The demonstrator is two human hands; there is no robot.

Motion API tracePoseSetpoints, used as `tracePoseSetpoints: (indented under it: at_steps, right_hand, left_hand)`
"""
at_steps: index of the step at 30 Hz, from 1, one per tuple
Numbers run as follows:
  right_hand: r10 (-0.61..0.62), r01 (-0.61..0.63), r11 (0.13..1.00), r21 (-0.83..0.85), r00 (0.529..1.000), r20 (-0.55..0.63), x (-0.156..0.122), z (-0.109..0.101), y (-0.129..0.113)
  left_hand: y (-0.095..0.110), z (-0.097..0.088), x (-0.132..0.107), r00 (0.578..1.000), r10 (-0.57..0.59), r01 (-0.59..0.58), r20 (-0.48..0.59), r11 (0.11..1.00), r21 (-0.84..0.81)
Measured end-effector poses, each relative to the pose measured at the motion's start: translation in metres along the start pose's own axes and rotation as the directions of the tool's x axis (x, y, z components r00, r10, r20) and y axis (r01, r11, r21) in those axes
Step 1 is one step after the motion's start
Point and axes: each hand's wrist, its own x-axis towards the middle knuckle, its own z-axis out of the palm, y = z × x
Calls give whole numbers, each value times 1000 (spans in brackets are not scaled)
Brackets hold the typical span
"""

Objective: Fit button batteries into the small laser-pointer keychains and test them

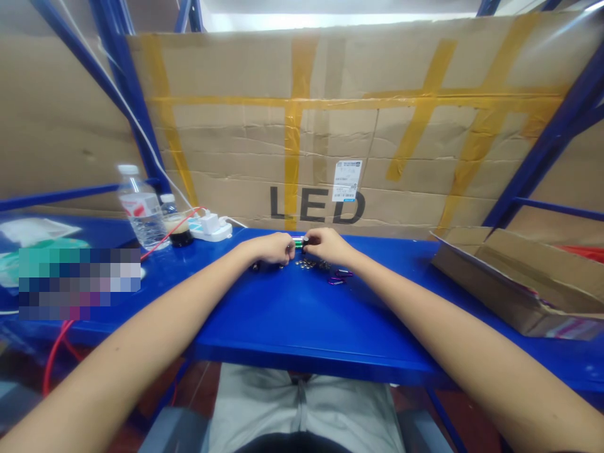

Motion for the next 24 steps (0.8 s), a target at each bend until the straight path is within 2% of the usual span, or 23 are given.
tracePoseSetpoints:
  at_steps: [3, 5, 8, 11, 19, 21, 24]
  right_hand:
    - [-1, 1, 999, -45, 1000, 3, -2, 0, -2]
    - [3, -3, 998, -64, 1000, 5, -2, 0, -3]
    - [-20, 21, 996, -90, 1000, 12, -4, 0, -4]
    - [-48, 51, 994, -100, 998, 28, -5, 1, -5]
    - [-59, 65, 995, -79, 996, 70, -6, 8, -3]
    - [-79, 86, 991, -98, 994, 76, -5, 9, 0]
    - [-130, 138, 976, -166, 990, 59, -3, 9, 7]
  left_hand:
    - [-2, -5, -1, 1000, 17, -17, 6, 1000, -16]
    - [-3, -10, -3, 999, 14, -14, -44, 1000, 14]
    - [-6, -15, -5, 994, -36, 49, -108, 992, 119]
    - [-7, -14, -5, 992, -87, 104, -93, 975, 195]
    - [-2, -7, -4, 996, -84, 91, -41, 976, 196]
    - [-2, -6, -4, 996, -50, 64, -76, 981, 184]
    - [0, -4, -3, 973, 100, -56, -208, 977, 207]
